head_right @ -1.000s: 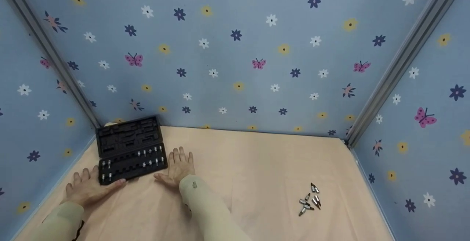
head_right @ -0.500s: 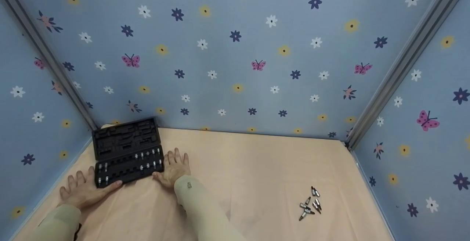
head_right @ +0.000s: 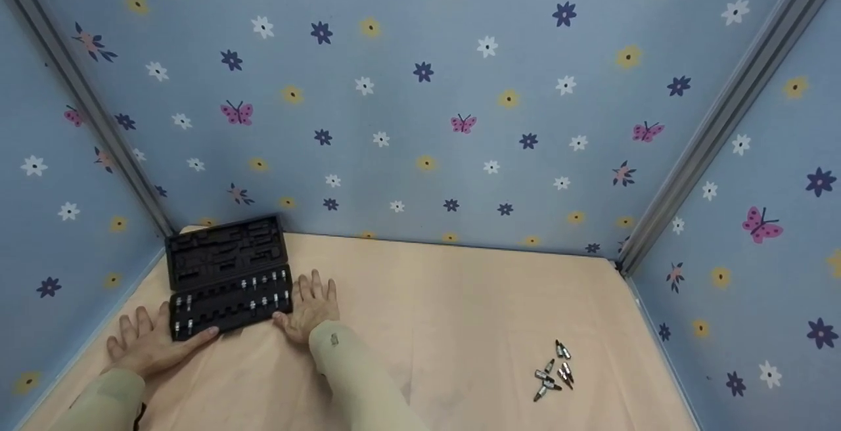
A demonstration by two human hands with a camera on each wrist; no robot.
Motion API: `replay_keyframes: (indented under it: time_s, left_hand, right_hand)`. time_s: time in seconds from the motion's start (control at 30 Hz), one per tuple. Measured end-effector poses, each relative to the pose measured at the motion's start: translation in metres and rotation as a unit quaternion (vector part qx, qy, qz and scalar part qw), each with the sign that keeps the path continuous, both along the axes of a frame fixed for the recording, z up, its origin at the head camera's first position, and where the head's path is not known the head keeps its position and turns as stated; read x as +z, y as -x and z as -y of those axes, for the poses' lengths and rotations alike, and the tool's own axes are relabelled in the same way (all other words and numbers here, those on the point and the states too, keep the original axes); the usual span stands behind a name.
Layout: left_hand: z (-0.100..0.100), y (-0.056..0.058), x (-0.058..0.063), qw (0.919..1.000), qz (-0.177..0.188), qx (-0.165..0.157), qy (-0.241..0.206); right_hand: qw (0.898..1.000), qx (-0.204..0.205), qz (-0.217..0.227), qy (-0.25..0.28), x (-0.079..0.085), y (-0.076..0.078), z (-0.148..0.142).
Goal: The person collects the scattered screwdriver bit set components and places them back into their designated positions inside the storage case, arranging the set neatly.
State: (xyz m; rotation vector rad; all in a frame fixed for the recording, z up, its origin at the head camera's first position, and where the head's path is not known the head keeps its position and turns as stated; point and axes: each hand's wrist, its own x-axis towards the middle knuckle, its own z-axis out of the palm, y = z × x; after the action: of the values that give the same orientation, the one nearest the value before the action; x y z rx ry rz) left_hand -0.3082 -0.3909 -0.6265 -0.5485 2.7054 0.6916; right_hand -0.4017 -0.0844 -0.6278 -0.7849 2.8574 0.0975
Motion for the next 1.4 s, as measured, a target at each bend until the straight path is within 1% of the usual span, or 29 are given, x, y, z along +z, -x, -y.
replay_keyframes:
  time_s: [0.1, 0.2, 0.3, 0.43, 0.53, 0.7, 0.8, 0.9, 1.07, 1.2, 1.33, 1.4]
  left_hand:
    - [-0.003, -0.005, 0.0, 1.0, 0.0, -0.001, -0.003]
    - [-0.006, -0.008, 0.001, 1.0, 0.005, -0.003, 0.0]
    - [-0.011, -0.01, 0.006, 0.9999, 0.007, -0.005, -0.007]
    - [-0.018, -0.015, 0.013, 0.9998, 0.012, -0.011, -0.015]
    - [-0.025, -0.017, 0.017, 0.9997, 0.016, -0.017, -0.011]
    - [-0.035, -0.019, 0.022, 0.9996, 0.014, -0.022, -0.014]
    - [-0.04, -0.02, 0.021, 0.9994, 0.019, -0.027, -0.015]
    - [-0.046, -0.022, 0.021, 0.9989, 0.023, -0.031, -0.026]
    - [-0.055, -0.019, 0.02, 0.9985, 0.023, -0.041, -0.029]
    - [-0.061, -0.019, 0.019, 0.9983, 0.026, -0.045, -0.027]
    - [-0.069, -0.019, 0.018, 0.9978, 0.03, -0.05, -0.03]
    - [-0.074, -0.018, 0.018, 0.9976, 0.026, -0.053, -0.036]
  right_hand:
    - [1.0, -0.002, -0.001, 0.014, -0.003, -0.005, -0.002]
    - [1.0, -0.007, 0.008, 0.025, -0.004, -0.007, -0.004]
    - [0.999, -0.012, 0.014, 0.028, -0.003, -0.009, -0.007]
    - [1.0, -0.007, 0.017, 0.025, -0.002, -0.013, -0.013]
    - [0.999, -0.007, 0.02, 0.024, -0.001, -0.016, -0.02]
    - [0.999, -0.022, 0.034, 0.032, 0.0, -0.022, -0.031]
    - [0.998, -0.025, 0.039, 0.037, 0.003, -0.027, -0.038]
    - [0.998, -0.024, 0.047, 0.032, 0.006, -0.032, -0.045]
    - [0.999, -0.024, 0.033, 0.023, 0.007, -0.036, -0.06]
    - [1.0, -0.017, 0.014, 0.02, 0.007, -0.041, -0.068]
    - [1.0, -0.018, 0.007, 0.017, 0.007, -0.045, -0.078]
    - [0.999, -0.025, 0.012, 0.016, 0.007, -0.046, -0.083]
